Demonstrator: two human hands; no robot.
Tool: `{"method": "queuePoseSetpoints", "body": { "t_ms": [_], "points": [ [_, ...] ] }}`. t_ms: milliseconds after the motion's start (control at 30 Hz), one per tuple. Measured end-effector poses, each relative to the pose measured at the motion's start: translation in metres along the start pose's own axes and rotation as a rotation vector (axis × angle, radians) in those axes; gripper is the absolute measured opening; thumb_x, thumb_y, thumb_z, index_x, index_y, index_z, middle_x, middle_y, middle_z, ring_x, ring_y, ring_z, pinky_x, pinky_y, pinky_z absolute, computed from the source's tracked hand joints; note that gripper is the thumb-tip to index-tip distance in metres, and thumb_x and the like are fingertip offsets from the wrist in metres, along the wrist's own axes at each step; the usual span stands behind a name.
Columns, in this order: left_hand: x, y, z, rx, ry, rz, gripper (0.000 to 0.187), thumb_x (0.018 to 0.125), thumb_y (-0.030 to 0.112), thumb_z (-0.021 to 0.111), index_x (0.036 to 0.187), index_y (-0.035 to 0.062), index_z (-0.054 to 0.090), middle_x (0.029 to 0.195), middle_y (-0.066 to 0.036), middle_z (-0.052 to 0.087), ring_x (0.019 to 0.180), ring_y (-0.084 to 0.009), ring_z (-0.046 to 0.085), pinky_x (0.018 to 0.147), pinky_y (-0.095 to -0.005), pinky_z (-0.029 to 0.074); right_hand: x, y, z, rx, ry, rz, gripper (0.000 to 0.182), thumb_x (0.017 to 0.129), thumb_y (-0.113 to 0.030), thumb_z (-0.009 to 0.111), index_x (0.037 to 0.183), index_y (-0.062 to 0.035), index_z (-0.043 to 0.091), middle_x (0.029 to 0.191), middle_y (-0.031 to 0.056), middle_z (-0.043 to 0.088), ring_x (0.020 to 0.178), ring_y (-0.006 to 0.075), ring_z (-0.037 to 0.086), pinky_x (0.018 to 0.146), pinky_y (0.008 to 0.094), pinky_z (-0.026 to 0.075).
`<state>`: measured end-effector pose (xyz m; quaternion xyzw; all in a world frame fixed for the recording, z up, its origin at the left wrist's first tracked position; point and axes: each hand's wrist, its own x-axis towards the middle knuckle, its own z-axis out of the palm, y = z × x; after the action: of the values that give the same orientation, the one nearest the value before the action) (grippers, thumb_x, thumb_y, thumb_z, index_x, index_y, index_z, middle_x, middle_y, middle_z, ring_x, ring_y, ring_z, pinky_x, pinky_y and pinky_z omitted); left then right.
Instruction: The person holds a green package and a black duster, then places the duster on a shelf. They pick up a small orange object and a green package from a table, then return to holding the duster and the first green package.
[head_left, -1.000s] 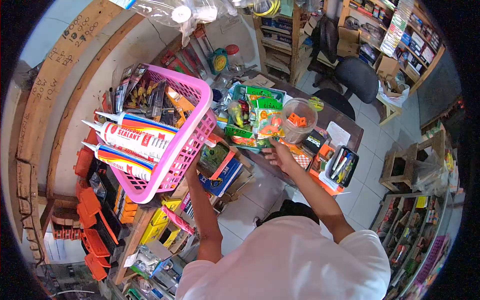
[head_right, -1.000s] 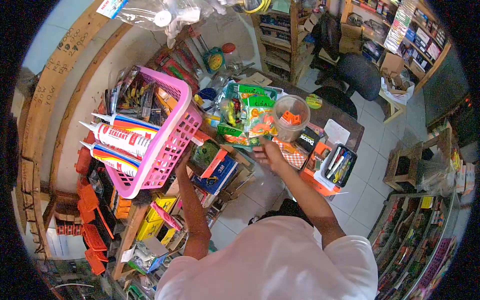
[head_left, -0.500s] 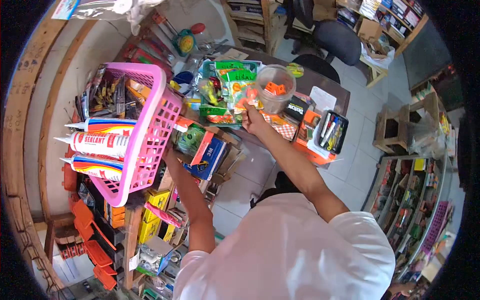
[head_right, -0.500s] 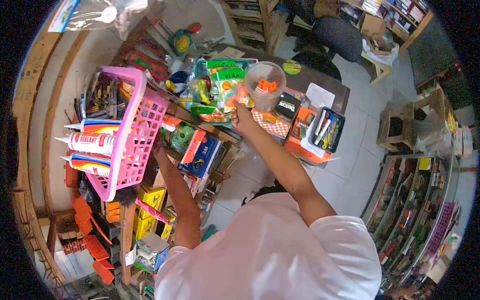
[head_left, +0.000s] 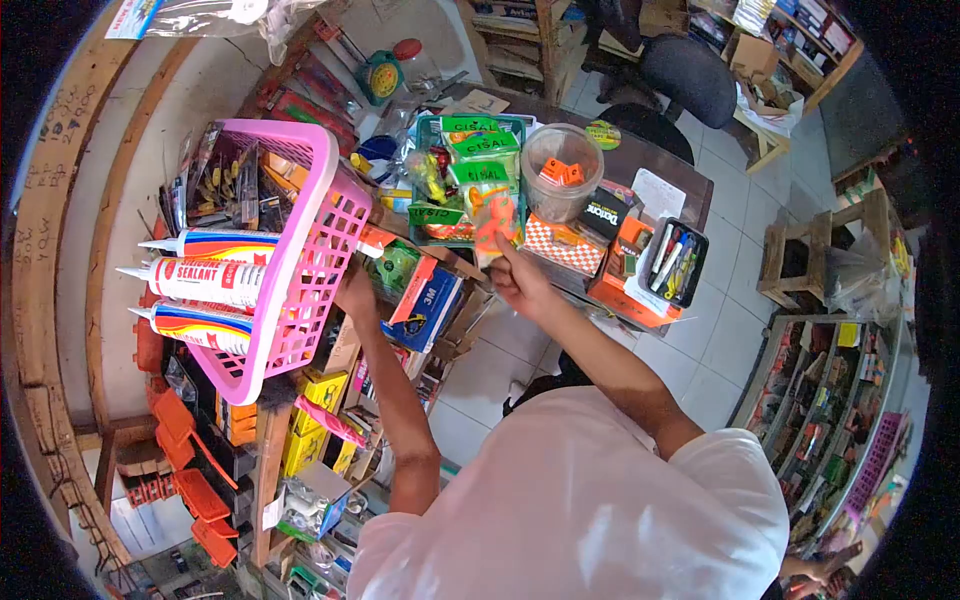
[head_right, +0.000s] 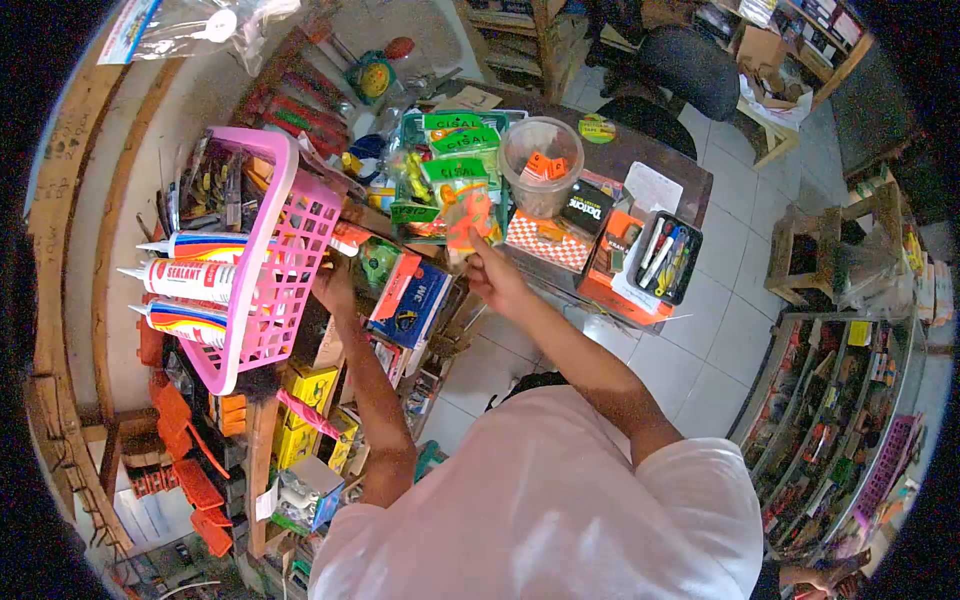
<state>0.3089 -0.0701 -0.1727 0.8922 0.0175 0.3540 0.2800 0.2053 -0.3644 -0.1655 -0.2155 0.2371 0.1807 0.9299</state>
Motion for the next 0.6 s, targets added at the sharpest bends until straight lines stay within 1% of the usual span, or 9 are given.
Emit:
{"method": "queuePoseSetpoints", "body": {
  "t_ms": [33,100,167,233,333,400,433,500,600],
  "points": [
    [-0.004,0.021,-0.008,-0.128,0.082,0.124,0.012,0.081,0.012,0.064,0.084,0.0008,0.064,0.080,-0.013,0.065,0.078,-0.0274,0.061,0.069,-0.0310,0.048,-0.012,0.003,0.001,-0.075,-0.004,-0.037,0.042,0.084,-0.047,0.067,0.071,-0.0189,0.040,0.057,-0.0080,0.029,0.046,0.0039,0.030,0.037,0.0195,0.019],
    [-0.022,0.082,-0.042,-0.047,-0.306,-0.266,0.025,0.093,0.019,0.051,0.101,-0.0014,0.063,0.101,-0.016,0.066,0.089,-0.0284,0.061,0.083,-0.0356,0.046,-0.041,0.011,0.001,-0.150,0.028,-0.093,0.037,0.088,-0.043,0.064,0.071,-0.0173,0.042,0.056,-0.0084,0.033,0.045,0.0042,0.032,0.038,0.0194,0.021],
    [-0.078,0.083,-0.038,-0.641,-0.349,-0.269,0.031,0.095,0.026,0.050,0.110,-0.0009,0.058,0.109,-0.012,0.061,0.098,-0.0219,0.057,0.087,-0.0352,0.043,-0.065,0.021,-0.008,-0.389,-0.022,-0.225,0.038,0.086,-0.044,0.067,0.071,-0.0141,0.049,0.056,-0.0073,0.039,0.046,0.0042,0.035,0.038,0.0227,0.023],
    [-0.111,0.129,-0.059,-0.860,-0.510,-0.466,0.039,0.097,0.030,0.049,0.122,0.0004,0.049,0.116,-0.008,0.056,0.108,-0.0176,0.051,0.092,-0.0359,0.041,-0.090,0.030,-0.012,-0.480,0.021,-0.205,0.036,0.087,-0.042,0.066,0.071,-0.0129,0.051,0.055,-0.0059,0.042,0.044,0.0042,0.037,0.038,0.0232,0.025],
    [-0.165,0.143,-0.067,-0.906,-0.464,-0.397,0.044,0.097,0.030,0.049,0.129,0.0015,0.043,0.119,-0.008,0.054,0.112,-0.0176,0.049,0.095,-0.0357,0.039,-0.116,0.051,-0.014,-0.622,0.088,-0.154,0.035,0.088,-0.038,0.066,0.068,-0.0115,0.053,0.053,-0.0036,0.047,0.041,0.0047,0.039,0.037,0.0239,0.027],
    [-0.176,0.155,-0.081,-1.043,-0.533,-0.668,0.044,0.097,0.030,0.046,0.133,0.0038,0.044,0.121,-0.009,0.057,0.110,-0.0212,0.054,0.091,-0.0359,0.044,-0.128,0.067,-0.018,-0.741,0.090,-0.147,0.036,0.089,-0.031,0.065,0.063,-0.0099,0.054,0.052,-0.0018,0.051,0.039,0.0060,0.043,0.037,0.0240,0.032],
    [-0.183,0.150,-0.088,-1.045,-0.511,-0.674,0.044,0.097,0.030,0.046,0.133,0.0038,0.044,0.121,-0.009,0.057,0.110,-0.0212,0.054,0.091,-0.0359,0.044,-0.134,0.076,-0.018,-0.757,0.079,-0.139,0.036,0.089,-0.031,0.065,0.063,-0.0099,0.054,0.052,-0.0018,0.051,0.039,0.0060,0.043,0.037,0.0240,0.032],
    [-0.193,0.141,-0.101,-1.347,-0.734,-1.304,0.049,0.097,0.034,0.045,0.136,0.0043,0.041,0.125,-0.010,0.055,0.110,-0.0229,0.055,0.089,-0.0374,0.047,-0.142,0.091,-0.015,-0.880,0.017,-0.177,0.032,0.089,-0.027,0.067,0.065,-0.0084,0.055,0.053,-0.0030,0.049,0.042,0.0043,0.040,0.038,0.0237,0.029],
    [-0.190,0.144,-0.121,-1.654,-0.680,-1.245,0.049,0.097,0.034,0.045,0.136,0.0051,0.040,0.129,-0.010,0.053,0.110,-0.0236,0.056,0.088,-0.0386,0.049,-0.147,0.098,-0.013,-0.973,-0.045,-0.062,0.028,0.087,-0.025,0.068,0.068,-0.0065,0.060,0.056,-0.0003,0.055,0.043,0.0050,0.046,0.041,0.0221,0.034]
  ]
}}
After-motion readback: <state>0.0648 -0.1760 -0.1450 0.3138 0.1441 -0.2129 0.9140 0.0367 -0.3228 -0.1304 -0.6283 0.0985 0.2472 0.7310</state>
